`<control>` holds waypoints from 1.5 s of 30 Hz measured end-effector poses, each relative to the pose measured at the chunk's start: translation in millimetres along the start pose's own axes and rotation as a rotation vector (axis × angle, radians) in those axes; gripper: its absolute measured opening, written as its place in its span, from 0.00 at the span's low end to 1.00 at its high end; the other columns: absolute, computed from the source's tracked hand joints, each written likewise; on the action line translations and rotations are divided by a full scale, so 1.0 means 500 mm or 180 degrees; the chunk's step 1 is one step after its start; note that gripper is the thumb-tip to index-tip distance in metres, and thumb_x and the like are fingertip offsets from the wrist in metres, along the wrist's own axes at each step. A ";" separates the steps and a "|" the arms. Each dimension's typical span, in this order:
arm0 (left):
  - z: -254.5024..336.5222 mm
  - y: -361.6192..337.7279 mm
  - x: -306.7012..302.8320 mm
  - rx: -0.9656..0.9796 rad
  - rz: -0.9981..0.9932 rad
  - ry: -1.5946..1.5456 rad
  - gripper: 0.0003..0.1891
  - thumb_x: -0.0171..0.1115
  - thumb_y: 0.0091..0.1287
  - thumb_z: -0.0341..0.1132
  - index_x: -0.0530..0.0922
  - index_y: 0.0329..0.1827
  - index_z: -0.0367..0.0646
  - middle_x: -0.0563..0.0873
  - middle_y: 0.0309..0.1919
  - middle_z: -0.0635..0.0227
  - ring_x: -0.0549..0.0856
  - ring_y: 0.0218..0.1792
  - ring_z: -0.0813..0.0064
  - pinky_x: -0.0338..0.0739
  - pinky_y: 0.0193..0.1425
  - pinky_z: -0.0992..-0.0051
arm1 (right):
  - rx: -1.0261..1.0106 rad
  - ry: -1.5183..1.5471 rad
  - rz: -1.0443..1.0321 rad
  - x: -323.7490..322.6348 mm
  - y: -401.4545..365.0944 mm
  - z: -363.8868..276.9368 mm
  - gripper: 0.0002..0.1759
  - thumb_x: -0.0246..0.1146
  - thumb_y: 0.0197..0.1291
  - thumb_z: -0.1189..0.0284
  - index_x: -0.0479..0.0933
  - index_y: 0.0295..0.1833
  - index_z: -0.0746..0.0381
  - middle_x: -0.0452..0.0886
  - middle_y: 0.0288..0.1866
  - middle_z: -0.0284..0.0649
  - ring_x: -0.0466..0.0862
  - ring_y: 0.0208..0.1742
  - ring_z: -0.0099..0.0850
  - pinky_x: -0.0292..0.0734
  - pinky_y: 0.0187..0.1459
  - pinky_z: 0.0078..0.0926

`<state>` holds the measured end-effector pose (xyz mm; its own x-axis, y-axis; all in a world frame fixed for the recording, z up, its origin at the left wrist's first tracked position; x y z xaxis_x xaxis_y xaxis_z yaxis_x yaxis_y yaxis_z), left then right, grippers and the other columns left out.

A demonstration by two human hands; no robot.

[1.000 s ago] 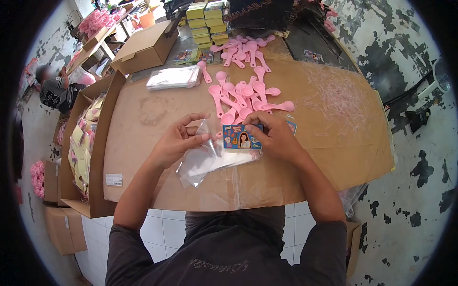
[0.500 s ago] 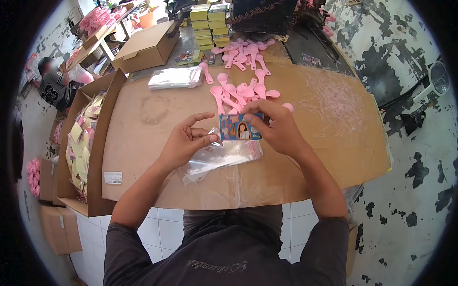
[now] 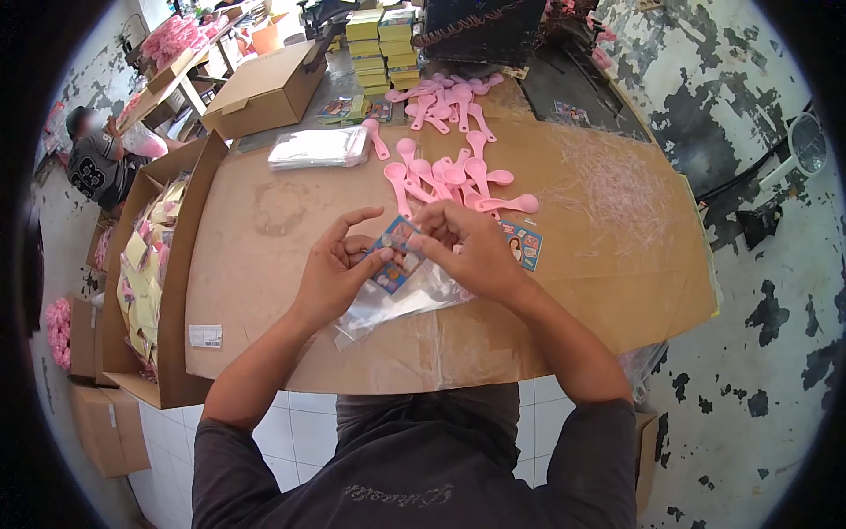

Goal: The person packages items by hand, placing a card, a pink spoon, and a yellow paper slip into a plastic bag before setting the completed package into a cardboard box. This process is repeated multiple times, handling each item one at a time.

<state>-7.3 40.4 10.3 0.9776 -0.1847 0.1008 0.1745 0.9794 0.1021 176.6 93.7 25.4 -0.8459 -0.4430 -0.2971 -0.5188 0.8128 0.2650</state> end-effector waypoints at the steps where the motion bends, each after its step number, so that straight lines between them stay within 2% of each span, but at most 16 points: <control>1: 0.000 0.000 0.001 0.0019 -0.0018 -0.0025 0.29 0.66 0.75 0.25 0.66 0.77 0.36 0.91 0.45 0.57 0.90 0.46 0.80 0.84 0.48 0.81 | -0.0200 -0.0261 -0.0178 0.007 -0.004 -0.014 0.12 0.69 0.70 0.70 0.83 0.55 0.63 0.86 0.44 0.36 0.84 0.40 0.27 0.80 0.43 0.26; 6: -0.011 -0.001 -0.001 -0.0225 0.0037 0.0199 0.25 0.64 0.76 0.25 0.71 0.75 0.35 0.91 0.46 0.60 0.89 0.44 0.83 0.84 0.44 0.83 | -0.0957 -0.1015 -0.0718 -0.015 0.004 -0.025 0.08 0.68 0.68 0.71 0.84 0.48 0.64 0.85 0.50 0.41 0.83 0.54 0.35 0.79 0.53 0.35; 9: -0.015 0.002 -0.008 -0.0293 0.0152 0.0088 0.21 0.64 0.77 0.26 0.75 0.71 0.34 0.91 0.46 0.62 0.89 0.43 0.84 0.84 0.42 0.84 | -0.0674 -0.2252 0.0135 -0.120 0.025 0.010 0.09 0.68 0.64 0.74 0.84 0.48 0.64 0.84 0.49 0.43 0.82 0.58 0.42 0.76 0.60 0.41; 12: -0.023 0.005 -0.009 -0.0293 0.0166 -0.0029 0.18 0.65 0.77 0.27 0.78 0.67 0.33 0.91 0.45 0.63 0.89 0.42 0.84 0.83 0.41 0.84 | -0.0703 -0.2837 0.0216 -0.150 0.014 0.027 0.11 0.67 0.61 0.76 0.83 0.49 0.62 0.83 0.48 0.44 0.81 0.57 0.45 0.75 0.62 0.41; 15: -0.027 0.004 -0.001 -0.0387 0.0077 -0.0114 0.16 0.65 0.77 0.28 0.80 0.65 0.33 0.92 0.45 0.62 0.89 0.41 0.84 0.84 0.42 0.84 | -0.0828 -0.2910 0.0222 -0.144 0.020 0.040 0.12 0.66 0.61 0.78 0.83 0.50 0.62 0.84 0.49 0.43 0.81 0.57 0.46 0.74 0.63 0.42; 18: -0.025 0.001 0.003 -0.0489 0.0060 -0.0187 0.16 0.66 0.76 0.28 0.80 0.64 0.33 0.92 0.46 0.61 0.89 0.42 0.84 0.84 0.43 0.85 | -0.1205 -0.3257 0.0331 -0.144 0.020 0.004 0.13 0.67 0.63 0.80 0.83 0.53 0.62 0.84 0.50 0.45 0.84 0.52 0.44 0.78 0.58 0.40; 21: -0.036 0.004 0.000 -0.0409 0.0039 -0.0365 0.16 0.67 0.75 0.27 0.80 0.64 0.33 0.92 0.48 0.60 0.90 0.43 0.83 0.84 0.44 0.84 | -0.1350 -0.2161 0.1059 -0.134 0.002 -0.066 0.15 0.66 0.68 0.81 0.81 0.59 0.64 0.86 0.51 0.44 0.88 0.46 0.35 0.84 0.50 0.33; 24: -0.027 -0.002 0.013 -0.0472 -0.0056 -0.0315 0.17 0.67 0.75 0.26 0.80 0.64 0.32 0.92 0.48 0.60 0.90 0.45 0.82 0.85 0.47 0.83 | -0.0461 0.0725 0.1035 -0.090 0.000 -0.050 0.18 0.64 0.73 0.81 0.77 0.66 0.68 0.85 0.53 0.42 0.89 0.46 0.27 0.87 0.44 0.26; 27: -0.032 -0.004 0.020 -0.0522 -0.0166 -0.0240 0.18 0.67 0.75 0.26 0.80 0.65 0.31 0.92 0.49 0.60 0.90 0.46 0.81 0.86 0.50 0.81 | -0.0447 0.0735 0.1069 -0.089 0.002 -0.029 0.20 0.64 0.74 0.80 0.73 0.69 0.70 0.84 0.54 0.42 0.88 0.49 0.25 0.88 0.46 0.26; 30: -0.034 -0.007 0.025 -0.0580 -0.0182 -0.0256 0.17 0.66 0.75 0.26 0.80 0.65 0.30 0.92 0.49 0.60 0.90 0.47 0.81 0.86 0.51 0.81 | -0.0432 0.0742 0.0866 -0.079 0.002 -0.023 0.20 0.64 0.74 0.80 0.73 0.68 0.70 0.84 0.54 0.43 0.89 0.50 0.28 0.88 0.49 0.26; 33: -0.037 -0.007 0.023 -0.0571 -0.0191 -0.0064 0.17 0.66 0.77 0.28 0.81 0.65 0.30 0.91 0.50 0.61 0.89 0.47 0.81 0.85 0.52 0.80 | -0.0069 0.1293 0.0515 -0.044 -0.005 -0.020 0.20 0.64 0.73 0.81 0.73 0.68 0.70 0.84 0.55 0.43 0.89 0.51 0.28 0.88 0.52 0.26; 36: -0.053 -0.003 0.012 -0.0539 -0.0123 0.0032 0.17 0.65 0.78 0.30 0.81 0.64 0.29 0.91 0.50 0.62 0.88 0.48 0.81 0.84 0.53 0.79 | -0.0170 0.1253 0.0448 -0.020 -0.010 0.004 0.19 0.64 0.73 0.81 0.74 0.67 0.69 0.84 0.55 0.44 0.89 0.50 0.29 0.86 0.55 0.26; 39: -0.048 0.001 0.010 -0.0539 -0.0125 -0.0406 0.16 0.65 0.79 0.32 0.82 0.63 0.29 0.91 0.50 0.62 0.88 0.49 0.81 0.84 0.54 0.78 | -0.0292 0.0966 0.0244 0.003 -0.014 0.016 0.20 0.64 0.74 0.78 0.75 0.68 0.69 0.84 0.56 0.43 0.87 0.56 0.31 0.84 0.58 0.28; 41: -0.045 0.001 0.007 -0.0585 -0.0182 -0.0655 0.16 0.64 0.79 0.32 0.82 0.62 0.29 0.91 0.50 0.62 0.88 0.50 0.80 0.83 0.55 0.78 | -0.0695 -0.0029 -0.0309 0.014 -0.012 -0.011 0.20 0.64 0.75 0.76 0.75 0.68 0.69 0.84 0.57 0.42 0.84 0.61 0.33 0.82 0.61 0.29; 43: -0.047 -0.001 0.001 -0.0673 -0.0273 -0.0715 0.15 0.64 0.79 0.32 0.83 0.62 0.30 0.91 0.51 0.61 0.88 0.50 0.80 0.83 0.55 0.78 | -0.0783 -0.0360 -0.0649 0.013 -0.011 -0.018 0.19 0.61 0.76 0.73 0.76 0.68 0.67 0.82 0.64 0.43 0.79 0.70 0.36 0.79 0.65 0.35; 45: -0.034 -0.002 0.004 -0.0693 -0.0327 -0.0805 0.15 0.64 0.79 0.33 0.83 0.62 0.31 0.91 0.51 0.61 0.88 0.51 0.79 0.83 0.56 0.78 | -0.0475 0.0925 -0.0329 -0.003 0.000 -0.031 0.17 0.60 0.76 0.75 0.78 0.66 0.66 0.79 0.67 0.45 0.79 0.70 0.37 0.78 0.66 0.38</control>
<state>-3.6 40.4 -6.3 0.8983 -0.2711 0.3457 0.3181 0.9441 -0.0862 175.8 88.2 40.2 -0.7767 -0.6269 -0.0613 -0.5979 0.7032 0.3848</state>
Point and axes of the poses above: each hand's wrist, its own y-axis towards the middle knuckle, its own x-axis out of the palm, z = x × y, the point moved 6 cm from there along y, towards the middle knuckle
